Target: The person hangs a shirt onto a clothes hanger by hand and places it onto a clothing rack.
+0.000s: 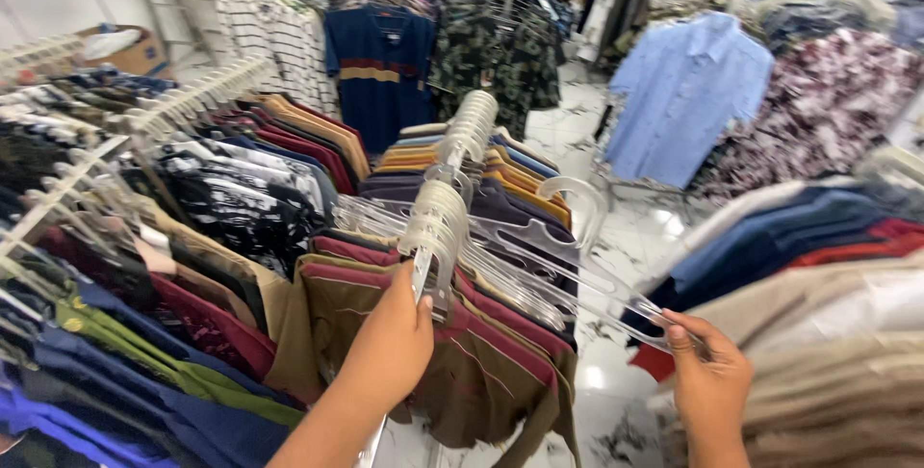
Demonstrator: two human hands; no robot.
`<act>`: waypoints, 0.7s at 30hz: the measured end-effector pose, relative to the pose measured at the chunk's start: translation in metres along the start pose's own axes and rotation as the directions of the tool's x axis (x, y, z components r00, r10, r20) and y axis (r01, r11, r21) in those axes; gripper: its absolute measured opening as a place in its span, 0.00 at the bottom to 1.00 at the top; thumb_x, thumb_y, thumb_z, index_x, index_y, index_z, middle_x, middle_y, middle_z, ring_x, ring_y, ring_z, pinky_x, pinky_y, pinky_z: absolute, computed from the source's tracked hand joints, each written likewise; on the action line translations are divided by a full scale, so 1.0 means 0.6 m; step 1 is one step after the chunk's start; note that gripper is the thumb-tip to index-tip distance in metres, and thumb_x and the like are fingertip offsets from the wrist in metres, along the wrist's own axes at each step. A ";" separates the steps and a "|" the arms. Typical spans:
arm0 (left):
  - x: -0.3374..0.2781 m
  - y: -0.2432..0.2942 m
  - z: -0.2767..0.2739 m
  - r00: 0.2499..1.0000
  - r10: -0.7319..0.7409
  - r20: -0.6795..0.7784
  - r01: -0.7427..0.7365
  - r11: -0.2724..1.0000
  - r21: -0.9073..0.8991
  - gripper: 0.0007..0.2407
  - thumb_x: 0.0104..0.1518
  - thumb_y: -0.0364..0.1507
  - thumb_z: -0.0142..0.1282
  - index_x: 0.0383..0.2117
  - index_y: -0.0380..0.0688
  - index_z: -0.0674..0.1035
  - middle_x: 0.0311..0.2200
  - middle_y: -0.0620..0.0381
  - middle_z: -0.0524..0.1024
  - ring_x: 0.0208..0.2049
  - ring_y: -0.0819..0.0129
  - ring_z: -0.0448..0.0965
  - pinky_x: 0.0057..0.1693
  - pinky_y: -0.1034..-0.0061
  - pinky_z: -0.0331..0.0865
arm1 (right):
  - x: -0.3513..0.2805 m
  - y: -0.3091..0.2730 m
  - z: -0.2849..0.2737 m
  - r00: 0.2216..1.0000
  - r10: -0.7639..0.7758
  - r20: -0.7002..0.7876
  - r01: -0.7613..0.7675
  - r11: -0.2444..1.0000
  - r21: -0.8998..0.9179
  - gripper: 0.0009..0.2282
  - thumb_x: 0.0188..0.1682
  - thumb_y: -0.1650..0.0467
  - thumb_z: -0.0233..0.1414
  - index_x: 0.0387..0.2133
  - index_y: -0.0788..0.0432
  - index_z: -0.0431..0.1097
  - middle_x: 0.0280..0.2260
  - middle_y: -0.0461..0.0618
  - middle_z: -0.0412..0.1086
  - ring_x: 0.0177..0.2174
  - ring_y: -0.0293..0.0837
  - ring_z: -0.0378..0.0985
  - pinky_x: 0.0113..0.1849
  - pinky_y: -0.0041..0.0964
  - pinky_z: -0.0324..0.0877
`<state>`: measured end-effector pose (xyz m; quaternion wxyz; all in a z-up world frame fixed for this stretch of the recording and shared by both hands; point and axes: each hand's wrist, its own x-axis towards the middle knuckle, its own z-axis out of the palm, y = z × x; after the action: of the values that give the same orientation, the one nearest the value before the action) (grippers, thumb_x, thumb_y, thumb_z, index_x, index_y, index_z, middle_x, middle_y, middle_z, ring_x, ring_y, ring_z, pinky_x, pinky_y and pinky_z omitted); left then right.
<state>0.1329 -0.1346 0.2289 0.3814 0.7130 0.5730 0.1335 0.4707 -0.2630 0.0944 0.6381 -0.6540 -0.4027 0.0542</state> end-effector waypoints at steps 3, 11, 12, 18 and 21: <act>-0.021 0.003 -0.013 1.000 0.008 0.028 -0.004 0.991 -0.132 0.21 0.66 0.33 0.40 0.67 0.51 0.59 0.58 0.49 0.73 0.55 0.46 0.77 0.55 0.55 0.70 | -0.070 -0.008 -0.061 0.991 0.014 -0.136 -0.027 0.995 -0.092 0.07 0.56 0.72 0.56 0.43 0.63 0.77 0.40 0.53 0.78 0.43 0.40 0.77 0.50 0.32 0.70; -0.013 -0.069 -0.007 0.986 0.094 0.136 0.011 0.784 -0.621 0.27 0.66 0.41 0.34 0.73 0.55 0.53 0.51 0.55 0.75 0.37 0.63 0.82 0.46 0.69 0.77 | -0.326 -0.080 -0.170 0.900 -0.022 -0.436 -0.014 0.997 -0.078 0.05 0.63 0.76 0.52 0.48 0.66 0.73 0.37 0.56 0.74 0.40 0.41 0.77 0.52 0.32 0.71; -0.032 -0.101 -0.001 0.984 0.103 0.146 0.010 0.785 -0.619 0.27 0.66 0.41 0.34 0.73 0.55 0.53 0.51 0.55 0.75 0.37 0.63 0.82 0.46 0.69 0.77 | -0.366 -0.063 -0.187 0.895 -0.024 -0.446 -0.016 0.996 -0.085 0.05 0.63 0.76 0.52 0.48 0.66 0.73 0.37 0.56 0.74 0.40 0.41 0.77 0.52 0.32 0.71; -0.117 -0.332 0.033 0.961 0.241 0.137 -0.114 0.795 -0.596 0.23 0.62 0.38 0.46 0.65 0.51 0.66 0.52 0.56 0.77 0.49 0.69 0.77 0.61 0.72 0.67 | -0.608 -0.016 -0.253 0.814 0.277 -0.511 -0.187 0.957 0.220 0.11 0.62 0.73 0.53 0.49 0.75 0.69 0.40 0.71 0.71 0.34 0.59 0.77 0.42 0.45 0.76; -0.172 -0.429 0.019 0.944 0.151 0.293 0.011 0.874 -0.485 0.29 0.59 0.41 0.50 0.69 0.56 0.61 0.68 0.64 0.66 0.60 0.68 0.76 0.63 0.69 0.69 | -0.677 -0.015 -0.240 0.803 0.506 -0.316 -0.493 0.861 0.125 0.12 0.55 0.73 0.55 0.43 0.76 0.76 0.36 0.72 0.79 0.30 0.57 0.80 0.35 0.45 0.73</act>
<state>-0.0761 -0.2203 0.0673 0.6293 0.6286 0.4254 0.1672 0.2785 -0.6205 -0.0518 0.6726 -0.7242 -0.0999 0.1146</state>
